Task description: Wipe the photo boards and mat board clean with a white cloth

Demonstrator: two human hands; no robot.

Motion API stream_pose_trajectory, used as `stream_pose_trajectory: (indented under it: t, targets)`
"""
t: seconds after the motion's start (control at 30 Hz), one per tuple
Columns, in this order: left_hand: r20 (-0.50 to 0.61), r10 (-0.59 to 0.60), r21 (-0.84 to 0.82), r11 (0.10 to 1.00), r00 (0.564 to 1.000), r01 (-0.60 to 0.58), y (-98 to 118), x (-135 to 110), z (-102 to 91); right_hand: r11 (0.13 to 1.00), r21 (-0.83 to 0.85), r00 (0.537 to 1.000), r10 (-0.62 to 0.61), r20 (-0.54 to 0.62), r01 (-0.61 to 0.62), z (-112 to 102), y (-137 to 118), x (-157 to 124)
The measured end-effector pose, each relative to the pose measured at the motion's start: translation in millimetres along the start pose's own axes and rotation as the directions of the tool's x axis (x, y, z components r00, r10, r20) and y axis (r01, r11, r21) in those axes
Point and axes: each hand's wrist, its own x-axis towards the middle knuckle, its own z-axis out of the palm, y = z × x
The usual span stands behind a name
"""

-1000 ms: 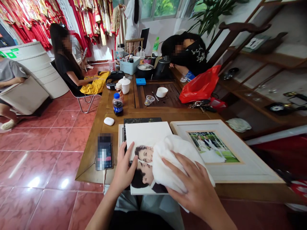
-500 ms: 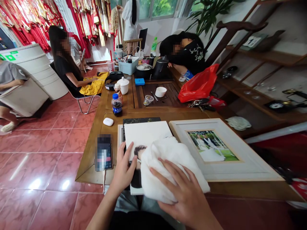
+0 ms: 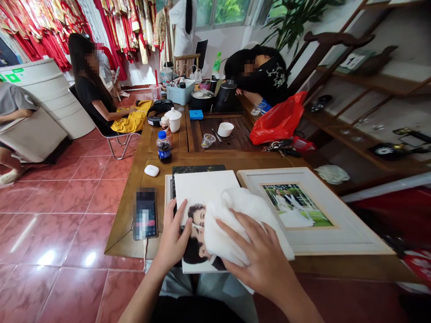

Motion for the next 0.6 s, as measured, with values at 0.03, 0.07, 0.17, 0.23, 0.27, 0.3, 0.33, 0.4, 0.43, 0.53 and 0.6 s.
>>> stream_pose_trajectory:
  t: [0.03, 0.07, 0.17, 0.23, 0.27, 0.3, 0.33, 0.4, 0.43, 0.53, 0.6]
  targets:
    - [-0.003, 0.000, 0.001, 1.000, 1.000, 0.000, -0.1, -0.1, 0.0, 1.000, 0.009, 1.000, -0.017, 0.006, 0.017, 1.1, -4.0, 4.3]
    - [-0.005, 0.001, 0.003, 1.000, 1.000, -0.001, -0.2, -0.1, 0.0, 0.999, 0.016, 0.999, -0.032, 0.009, 0.032, 2.0, -7.7, 8.3]
    - [-0.003, 0.002, 0.006, 1.000, 1.000, -0.002, -0.9, -0.1, -0.1, 0.998, 0.035, 0.998, -0.061, 0.008, 0.061, 3.7, -13.2, 16.0]
    - [0.001, 0.003, 0.002, 1.000, 1.000, -0.003, -1.6, 0.0, -0.3, 0.997, 0.047, 0.998, -0.061, 0.018, 0.060, 3.6, -10.0, 17.1]
    - [0.004, 0.002, -0.001, 1.000, 1.000, -0.002, -1.8, 0.0, -0.4, 0.997, 0.051, 0.998, -0.052, 0.022, 0.051, 3.3, -6.2, 16.7]
    - [0.008, 0.002, -0.003, 1.000, 1.000, -0.002, -1.9, 0.1, -0.6, 0.998, 0.051, 0.999, -0.036, 0.023, 0.035, 2.9, -1.2, 15.9]
    - [0.009, 0.001, -0.005, 1.000, 1.000, -0.001, -1.8, 0.2, -0.7, 0.999, 0.045, 1.000, -0.013, 0.020, 0.012, 2.5, 4.7, 14.8]
    - [0.012, -0.001, -0.005, 1.000, 1.000, 0.001, -1.4, 0.2, -0.7, 0.999, 0.019, 0.999, 0.042, 0.003, -0.042, 2.1, 17.8, 12.8]
    - [0.012, -0.002, -0.005, 1.000, 1.000, 0.002, -1.1, 0.3, -0.6, 0.998, 0.003, 0.998, 0.065, -0.011, -0.065, 2.2, 24.2, 12.1]
    - [0.010, -0.001, 0.001, 1.000, 1.000, 0.001, -0.8, 0.4, 0.0, 0.995, -0.034, 0.994, 0.094, -0.050, -0.095, 3.5, 38.7, 12.9]
    - [0.003, 0.006, 0.009, 1.000, 1.000, -0.006, -1.1, 0.6, 0.5, 0.995, -0.042, 0.994, 0.092, -0.067, -0.095, 5.2, 42.5, 15.9]
